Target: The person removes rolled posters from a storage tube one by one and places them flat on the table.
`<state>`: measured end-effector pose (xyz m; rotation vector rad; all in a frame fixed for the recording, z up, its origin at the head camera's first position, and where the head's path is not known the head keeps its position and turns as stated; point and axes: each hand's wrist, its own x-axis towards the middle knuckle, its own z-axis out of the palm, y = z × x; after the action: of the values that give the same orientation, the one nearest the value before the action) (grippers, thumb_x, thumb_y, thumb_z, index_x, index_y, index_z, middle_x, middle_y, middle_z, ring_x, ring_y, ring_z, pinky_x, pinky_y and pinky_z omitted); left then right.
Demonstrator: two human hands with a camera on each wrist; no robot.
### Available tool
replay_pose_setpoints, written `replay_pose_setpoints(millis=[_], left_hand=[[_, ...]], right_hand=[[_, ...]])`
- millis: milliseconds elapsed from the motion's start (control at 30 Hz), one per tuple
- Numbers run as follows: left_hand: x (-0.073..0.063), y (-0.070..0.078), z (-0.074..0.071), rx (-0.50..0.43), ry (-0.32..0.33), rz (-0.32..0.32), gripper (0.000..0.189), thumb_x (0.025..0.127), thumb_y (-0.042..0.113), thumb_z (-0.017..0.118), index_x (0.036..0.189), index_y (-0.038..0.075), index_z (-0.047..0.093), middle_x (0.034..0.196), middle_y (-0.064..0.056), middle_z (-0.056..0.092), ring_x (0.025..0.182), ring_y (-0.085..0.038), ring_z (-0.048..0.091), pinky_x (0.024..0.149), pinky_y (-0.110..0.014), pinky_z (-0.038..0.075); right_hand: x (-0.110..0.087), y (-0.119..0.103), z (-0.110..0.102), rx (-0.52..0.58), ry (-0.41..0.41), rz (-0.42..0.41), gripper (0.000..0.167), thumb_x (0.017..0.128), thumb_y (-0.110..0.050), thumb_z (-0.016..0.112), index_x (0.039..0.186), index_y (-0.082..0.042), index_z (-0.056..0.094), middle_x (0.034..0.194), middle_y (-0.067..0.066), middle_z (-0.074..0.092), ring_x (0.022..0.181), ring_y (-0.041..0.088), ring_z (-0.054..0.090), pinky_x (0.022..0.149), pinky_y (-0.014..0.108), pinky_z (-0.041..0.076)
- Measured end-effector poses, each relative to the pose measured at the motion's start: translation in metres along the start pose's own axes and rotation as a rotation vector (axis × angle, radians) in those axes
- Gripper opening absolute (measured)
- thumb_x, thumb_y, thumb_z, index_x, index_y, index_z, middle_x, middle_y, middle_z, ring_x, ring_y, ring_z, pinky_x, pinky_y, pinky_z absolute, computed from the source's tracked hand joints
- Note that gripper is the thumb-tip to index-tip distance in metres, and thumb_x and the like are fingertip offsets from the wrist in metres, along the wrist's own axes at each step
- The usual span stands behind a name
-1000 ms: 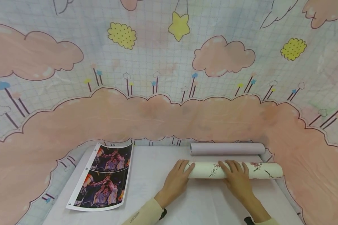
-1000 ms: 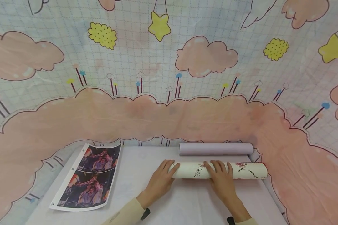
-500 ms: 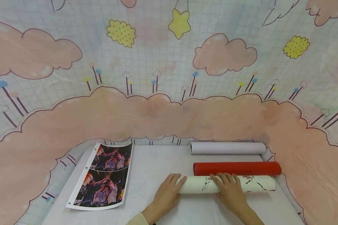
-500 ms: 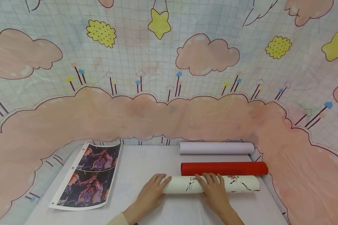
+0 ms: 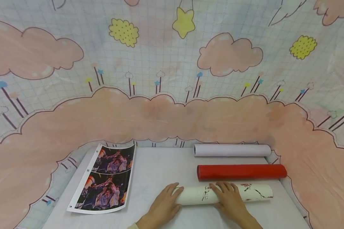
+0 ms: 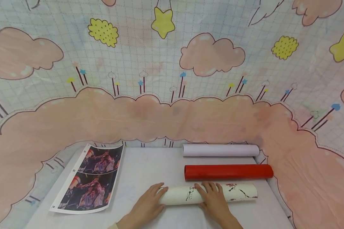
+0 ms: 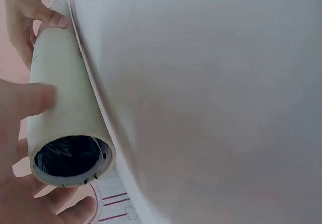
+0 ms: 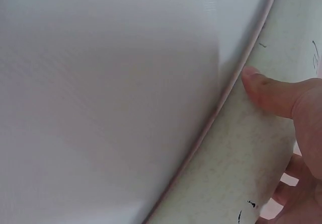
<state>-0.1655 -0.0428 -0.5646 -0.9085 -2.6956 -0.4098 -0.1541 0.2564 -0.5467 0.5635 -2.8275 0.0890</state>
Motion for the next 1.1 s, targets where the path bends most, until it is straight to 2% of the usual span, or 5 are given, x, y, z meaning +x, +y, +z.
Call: replay_pose_setpoints(millis=[333,567,667,800,1100], left_hand=[[-0.016,-0.012,-0.011,-0.28,-0.002,-0.218,0.053,0.09,0.037,0.068,0.135,0.015,0.053,0.136,-0.004,0.056,0.121,-0.025,0.059,0.092,-0.044,0.055],[-0.014,-0.015,-0.023,-1.093,-0.135,-0.529,0.05,0.097,0.027,0.061,0.132,-0.007,0.049,0.123,-0.016,0.062,0.112,-0.028,0.062,0.092,-0.038,0.054],[-0.013,-0.013,-0.025,-1.323,-0.167,-0.655,0.053,0.099,0.023,0.057,0.133,-0.015,0.044,0.124,-0.021,0.062,0.113,-0.026,0.062,0.096,-0.041,0.053],[-0.011,-0.01,-0.023,-1.379,-0.174,-0.7,0.053,0.099,0.02,0.054,0.133,-0.019,0.042,0.121,-0.022,0.063,0.112,-0.023,0.062,0.099,-0.044,0.051],[-0.012,-0.005,-0.014,-1.246,-0.164,-0.675,0.05,0.1,0.019,0.052,0.129,-0.022,0.047,0.129,-0.035,0.057,0.12,-0.042,0.057,0.097,-0.046,0.052]], right_hand=[[0.001,-0.001,0.002,-0.01,-0.015,-0.002,0.078,0.066,-0.033,0.088,0.137,-0.023,0.056,0.125,0.006,0.062,0.117,0.03,0.057,0.101,0.059,0.041],[0.003,-0.003,-0.003,0.035,-0.048,0.027,0.077,0.066,-0.03,0.088,0.136,-0.021,0.056,0.124,0.006,0.061,0.118,0.031,0.055,0.101,0.06,0.04],[0.004,-0.004,-0.003,0.055,-0.079,0.037,0.077,0.068,-0.03,0.088,0.137,-0.021,0.056,0.125,0.006,0.061,0.119,0.031,0.054,0.102,0.061,0.039],[0.005,-0.005,-0.004,0.072,-0.103,0.047,0.076,0.068,-0.029,0.088,0.137,-0.021,0.056,0.126,0.006,0.061,0.119,0.031,0.054,0.102,0.062,0.039],[0.006,-0.005,-0.004,0.066,-0.08,0.015,0.077,0.067,-0.029,0.088,0.136,-0.02,0.056,0.127,0.007,0.061,0.119,0.032,0.054,0.102,0.06,0.04]])
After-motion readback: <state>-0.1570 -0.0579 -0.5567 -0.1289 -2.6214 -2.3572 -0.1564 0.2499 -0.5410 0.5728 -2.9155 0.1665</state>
